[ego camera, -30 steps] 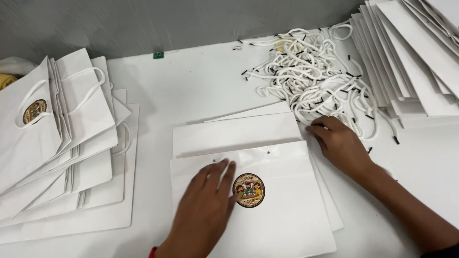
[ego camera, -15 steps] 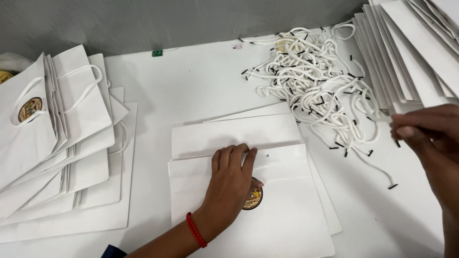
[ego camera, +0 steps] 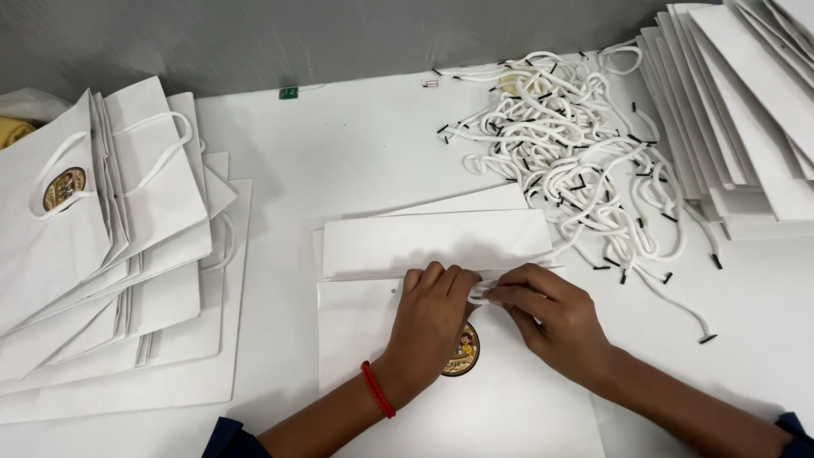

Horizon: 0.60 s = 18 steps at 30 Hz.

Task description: Assembling handles onto paper bags by threading the cords through pre-punched holes.

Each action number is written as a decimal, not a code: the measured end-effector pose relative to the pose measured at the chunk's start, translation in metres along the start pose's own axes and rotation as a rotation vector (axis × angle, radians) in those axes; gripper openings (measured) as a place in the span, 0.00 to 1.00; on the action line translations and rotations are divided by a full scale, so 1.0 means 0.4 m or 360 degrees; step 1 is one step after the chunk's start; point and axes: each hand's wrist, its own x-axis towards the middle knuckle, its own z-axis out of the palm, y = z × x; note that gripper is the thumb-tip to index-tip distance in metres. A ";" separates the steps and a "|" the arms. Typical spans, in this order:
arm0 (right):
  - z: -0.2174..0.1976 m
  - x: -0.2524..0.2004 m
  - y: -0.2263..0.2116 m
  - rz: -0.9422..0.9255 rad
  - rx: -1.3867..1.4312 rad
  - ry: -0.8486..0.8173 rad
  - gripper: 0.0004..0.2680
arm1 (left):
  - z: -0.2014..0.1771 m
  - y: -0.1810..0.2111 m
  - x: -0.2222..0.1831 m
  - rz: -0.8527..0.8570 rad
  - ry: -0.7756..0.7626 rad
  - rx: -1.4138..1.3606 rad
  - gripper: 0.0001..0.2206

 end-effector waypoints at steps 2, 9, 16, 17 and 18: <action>0.012 -0.014 0.016 -0.0024 -0.0025 0.0041 0.07 | 0.000 0.004 -0.008 -0.0043 0.0010 -0.0049 0.14; 0.020 -0.018 0.032 -0.0052 -0.0137 0.0200 0.06 | -0.002 0.007 -0.001 -0.0047 0.0098 0.0019 0.12; 0.018 -0.004 0.050 -0.0736 -0.0432 0.0157 0.06 | 0.002 0.005 -0.004 -0.0021 0.0149 -0.0047 0.09; 0.016 -0.005 0.043 -0.0735 -0.0433 0.0156 0.06 | 0.001 0.005 -0.004 -0.0021 0.0149 -0.0048 0.09; 0.013 -0.005 0.035 -0.0785 -0.0516 0.0127 0.06 | 0.000 0.005 -0.005 -0.0014 0.0146 -0.0037 0.09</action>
